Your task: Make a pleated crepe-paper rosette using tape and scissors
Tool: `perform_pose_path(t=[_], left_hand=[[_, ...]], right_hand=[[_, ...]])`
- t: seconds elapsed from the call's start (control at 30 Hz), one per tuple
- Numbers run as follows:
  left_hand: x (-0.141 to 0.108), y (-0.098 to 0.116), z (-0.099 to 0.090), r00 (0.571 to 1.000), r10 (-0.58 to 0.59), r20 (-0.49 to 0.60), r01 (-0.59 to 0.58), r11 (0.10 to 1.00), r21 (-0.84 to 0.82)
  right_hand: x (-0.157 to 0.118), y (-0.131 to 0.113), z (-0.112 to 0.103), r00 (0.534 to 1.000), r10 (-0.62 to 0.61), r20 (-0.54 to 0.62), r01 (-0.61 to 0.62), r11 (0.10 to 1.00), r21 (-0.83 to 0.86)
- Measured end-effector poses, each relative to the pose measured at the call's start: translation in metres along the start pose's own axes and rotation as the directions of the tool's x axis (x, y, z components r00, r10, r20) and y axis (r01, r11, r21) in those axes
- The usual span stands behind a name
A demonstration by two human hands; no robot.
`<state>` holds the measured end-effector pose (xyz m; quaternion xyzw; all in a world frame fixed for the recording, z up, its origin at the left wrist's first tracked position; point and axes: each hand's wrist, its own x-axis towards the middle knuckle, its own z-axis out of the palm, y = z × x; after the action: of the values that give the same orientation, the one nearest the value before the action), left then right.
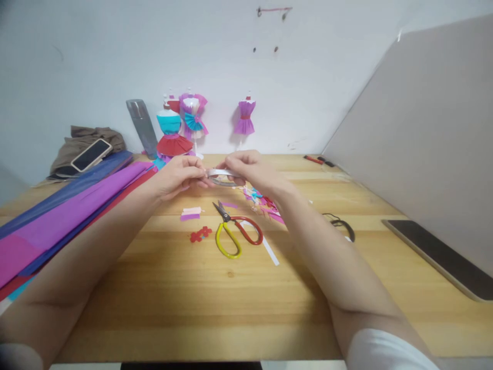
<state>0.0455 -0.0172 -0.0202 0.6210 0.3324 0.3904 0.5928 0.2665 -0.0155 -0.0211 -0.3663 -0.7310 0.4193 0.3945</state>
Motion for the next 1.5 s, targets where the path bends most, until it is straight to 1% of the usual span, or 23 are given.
perform_pose_path(t=[0.07,0.2,0.3,0.37,0.47,0.6,0.67,0.7,0.77,0.83,0.87,0.9,0.97,1.03,1.13,1.33,1.43,1.5], left_hand=[[0.001,0.0,-0.002,1.0,-0.007,0.006,0.007,1.0,-0.011],[0.002,-0.001,-0.005,1.0,0.004,0.007,-0.004,1.0,-0.017],[0.003,-0.001,-0.007,1.0,0.017,0.011,-0.017,1.0,-0.014],[0.003,-0.001,-0.008,0.999,0.032,0.018,-0.032,0.999,0.004],[0.0,0.001,-0.008,0.998,0.058,0.031,-0.06,0.997,0.056],[-0.002,0.004,-0.004,0.997,0.07,0.035,-0.075,0.982,0.175],[-0.002,0.003,-0.001,0.997,0.076,0.018,-0.078,0.964,0.256],[-0.001,0.002,0.0,0.996,0.085,0.007,-0.083,0.948,0.307],[0.001,-0.003,0.001,0.992,0.124,-0.009,-0.108,0.897,0.429],[0.002,-0.007,0.001,0.982,0.19,-0.016,-0.149,0.819,0.554],[0.003,-0.009,0.001,0.974,0.226,-0.016,-0.171,0.778,0.604],[0.002,-0.01,0.001,0.966,0.258,-0.013,-0.19,0.742,0.643],[0.001,-0.011,0.001,0.953,0.302,-0.005,-0.215,0.688,0.693],[0.0,-0.01,0.002,0.946,0.325,0.009,-0.233,0.658,0.716],[-0.002,-0.008,0.005,0.933,0.359,0.034,-0.27,0.633,0.726],[-0.002,-0.011,0.006,0.891,0.447,0.083,-0.364,0.592,0.719],[-0.002,-0.012,0.005,0.89,0.451,0.068,-0.362,0.609,0.706],[-0.003,-0.011,0.006,0.901,0.431,0.053,-0.347,0.641,0.685]], right_hand=[[0.002,0.002,-0.001,1.0,0.013,-0.023,-0.011,0.995,0.097],[0.003,0.0,-0.001,0.999,0.047,0.003,-0.046,0.979,0.196],[0.003,-0.001,-0.001,0.997,0.066,0.038,-0.073,0.973,0.218],[0.002,-0.001,-0.001,0.996,0.062,0.067,-0.074,0.979,0.188],[-0.001,-0.004,-0.002,0.995,0.046,0.085,-0.054,0.994,0.099],[-0.004,-0.012,-0.003,0.99,0.052,0.13,-0.048,0.998,-0.027],[-0.005,-0.015,-0.001,0.989,0.033,0.141,-0.016,0.993,-0.12],[-0.005,-0.016,0.0,0.992,0.008,0.125,0.016,0.98,-0.196],[-0.006,-0.018,0.005,0.995,-0.086,0.049,0.099,0.912,-0.399],[-0.007,-0.019,0.01,0.984,-0.177,-0.017,0.134,0.8,-0.585],[-0.007,-0.019,0.013,0.982,-0.187,-0.033,0.123,0.761,-0.636],[-0.008,-0.02,0.015,0.985,-0.168,-0.04,0.101,0.749,-0.655],[-0.009,-0.021,0.019,0.996,-0.084,-0.024,0.05,0.777,-0.628],[-0.009,-0.021,0.02,0.999,-0.034,0.002,0.028,0.816,-0.578],[-0.008,-0.018,0.021,0.999,-0.035,-0.009,0.025,0.84,-0.542],[-0.005,-0.012,0.024,0.998,-0.031,-0.05,0.003,0.881,-0.473],[-0.005,-0.013,0.025,0.998,-0.049,-0.041,0.026,0.897,-0.441],[-0.006,-0.014,0.025,0.997,-0.067,-0.038,0.045,0.905,-0.424]])
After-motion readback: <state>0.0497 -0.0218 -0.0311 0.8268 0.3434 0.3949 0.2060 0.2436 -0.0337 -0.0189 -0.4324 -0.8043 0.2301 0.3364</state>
